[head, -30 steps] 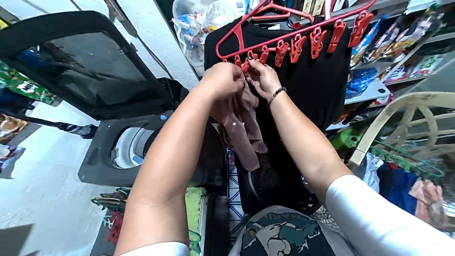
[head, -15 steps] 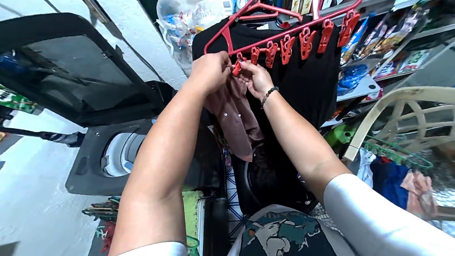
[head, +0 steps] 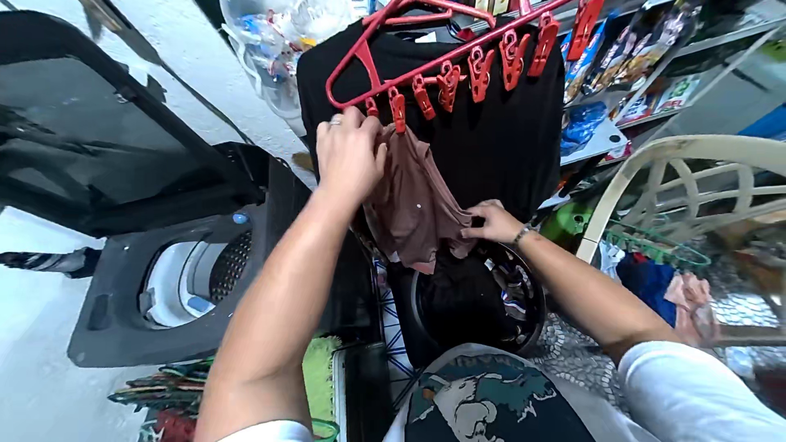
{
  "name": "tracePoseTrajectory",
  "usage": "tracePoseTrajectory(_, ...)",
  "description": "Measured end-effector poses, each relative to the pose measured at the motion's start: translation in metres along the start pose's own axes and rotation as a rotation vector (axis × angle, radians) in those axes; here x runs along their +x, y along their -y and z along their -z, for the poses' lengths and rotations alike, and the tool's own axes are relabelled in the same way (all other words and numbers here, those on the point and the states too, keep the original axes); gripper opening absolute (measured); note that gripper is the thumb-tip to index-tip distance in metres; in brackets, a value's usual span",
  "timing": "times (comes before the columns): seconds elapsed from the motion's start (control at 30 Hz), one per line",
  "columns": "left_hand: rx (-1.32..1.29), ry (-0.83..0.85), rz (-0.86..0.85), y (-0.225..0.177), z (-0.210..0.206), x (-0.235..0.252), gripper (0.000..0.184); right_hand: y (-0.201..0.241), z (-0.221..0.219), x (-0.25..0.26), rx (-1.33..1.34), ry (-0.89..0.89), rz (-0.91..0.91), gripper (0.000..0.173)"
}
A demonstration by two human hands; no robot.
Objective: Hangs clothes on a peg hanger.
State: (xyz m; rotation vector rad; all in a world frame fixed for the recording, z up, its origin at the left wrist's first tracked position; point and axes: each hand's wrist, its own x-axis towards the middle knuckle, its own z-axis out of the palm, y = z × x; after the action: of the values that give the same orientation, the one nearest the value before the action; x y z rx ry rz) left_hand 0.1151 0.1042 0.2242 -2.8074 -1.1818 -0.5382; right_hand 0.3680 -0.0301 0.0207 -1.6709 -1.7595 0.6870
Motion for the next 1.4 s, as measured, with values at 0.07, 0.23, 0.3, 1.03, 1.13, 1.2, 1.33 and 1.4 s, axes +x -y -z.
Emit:
tracePoseTrajectory(0.07, -0.012, -0.091, 0.131, -0.020, -0.007, -0.017, 0.049, -0.007, 0.001, -0.023, 0.139, -0.201, 0.023, 0.025)
tracePoseTrajectory(0.23, -0.037, 0.243, 0.057, -0.074, -0.035, -0.050, 0.103, 0.010, 0.011, -0.055, 0.402, -0.410, 0.108, 0.027)
tracePoseTrajectory(0.3, -0.060, 0.214, -0.142, -0.083, -0.060, -0.050, 0.095, 0.029, 0.019, -0.055, 0.384, -0.383, 0.111, 0.023)
tracePoseTrajectory(1.03, -0.313, 0.401, -0.194, -0.034, -0.085, -0.009, 0.035, 0.071, 0.033, 0.030, 0.034, -0.233, 0.221, 0.026)
tracePoseTrajectory(1.13, -0.682, 0.242, -0.103, -0.029, -0.072, -0.006, 0.020, 0.089, 0.057, 0.055, 0.400, -0.386, 0.223, 0.028)
tracePoseTrajectory(1.2, -0.876, 0.203, -0.058, -0.027, -0.067, -0.003, 0.015, 0.103, 0.062, 0.077, 0.730, -0.428, 0.108, 0.042)
tracePoseTrajectory(1.33, -1.016, 0.159, -0.096, -0.022, -0.063, -0.003, 0.010, 0.126, 0.053, 0.112, 1.109, -0.460, -0.004, 0.029)
tracePoseTrajectory(1.4, -1.089, 0.101, -0.144, -0.019, -0.064, -0.005, 0.008, 0.134, 0.051, 0.121, 1.153, -0.449, -0.048, 0.027)
